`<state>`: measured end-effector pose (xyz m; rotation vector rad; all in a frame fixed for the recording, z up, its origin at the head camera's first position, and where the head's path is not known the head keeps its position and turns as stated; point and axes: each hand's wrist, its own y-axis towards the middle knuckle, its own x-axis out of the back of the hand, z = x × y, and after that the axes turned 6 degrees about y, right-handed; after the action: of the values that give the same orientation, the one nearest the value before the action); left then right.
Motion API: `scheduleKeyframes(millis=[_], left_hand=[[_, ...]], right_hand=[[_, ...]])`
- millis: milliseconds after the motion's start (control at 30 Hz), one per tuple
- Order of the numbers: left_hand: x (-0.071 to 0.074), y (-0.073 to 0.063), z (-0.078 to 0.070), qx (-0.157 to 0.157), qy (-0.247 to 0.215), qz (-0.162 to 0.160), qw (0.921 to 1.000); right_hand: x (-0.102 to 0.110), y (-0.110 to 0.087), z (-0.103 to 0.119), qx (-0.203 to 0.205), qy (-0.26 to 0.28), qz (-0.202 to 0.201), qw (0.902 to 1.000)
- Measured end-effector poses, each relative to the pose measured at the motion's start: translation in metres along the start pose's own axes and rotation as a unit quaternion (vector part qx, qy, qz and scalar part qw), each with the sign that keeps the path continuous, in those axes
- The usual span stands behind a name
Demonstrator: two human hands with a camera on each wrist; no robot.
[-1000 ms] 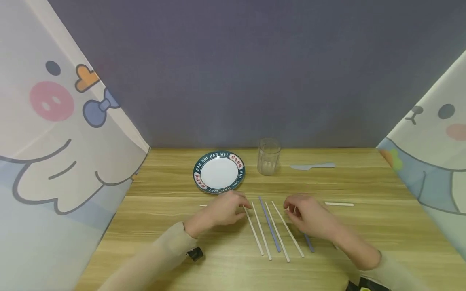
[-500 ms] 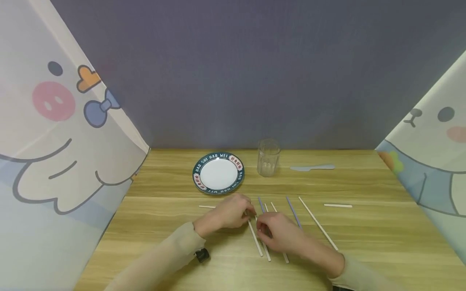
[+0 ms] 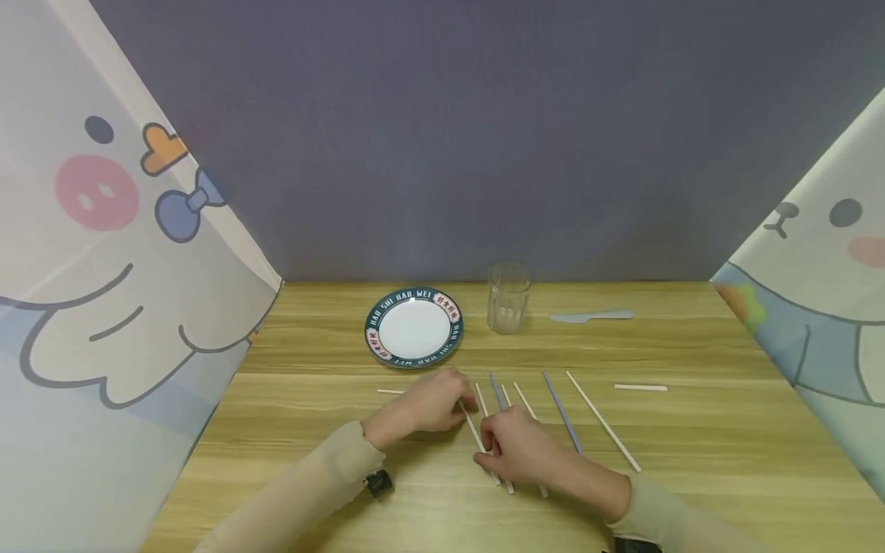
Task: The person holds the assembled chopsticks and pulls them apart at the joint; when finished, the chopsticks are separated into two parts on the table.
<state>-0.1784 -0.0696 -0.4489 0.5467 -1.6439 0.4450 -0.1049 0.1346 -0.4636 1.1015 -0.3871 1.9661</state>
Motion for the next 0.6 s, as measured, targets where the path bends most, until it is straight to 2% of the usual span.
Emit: scheduleKeyframes(millis=[133,267,400,467,600], left_hand=[[-0.002,-0.001,0.004,-0.021,0.004,0.000,0.9998],[0.005,-0.005,0.007,-0.038,-0.013,-0.013,0.9991],[0.019,-0.011,0.006,-0.038,-0.042,-0.047,0.9973],[0.026,-0.012,0.005,-0.039,-0.054,-0.065,0.9957],[0.035,-0.014,-0.002,-0.051,-0.060,-0.105,0.9914]], right_hand=[[-0.003,0.001,0.003,-0.011,-0.008,-0.009,0.9999],[0.004,0.003,0.006,-0.022,0.006,-0.025,0.9994],[0.024,0.003,0.008,-0.033,0.004,-0.048,0.9983],[0.036,0.003,0.008,-0.031,-0.014,-0.050,0.9982],[0.058,0.004,0.008,0.005,-0.070,-0.055,0.9960]])
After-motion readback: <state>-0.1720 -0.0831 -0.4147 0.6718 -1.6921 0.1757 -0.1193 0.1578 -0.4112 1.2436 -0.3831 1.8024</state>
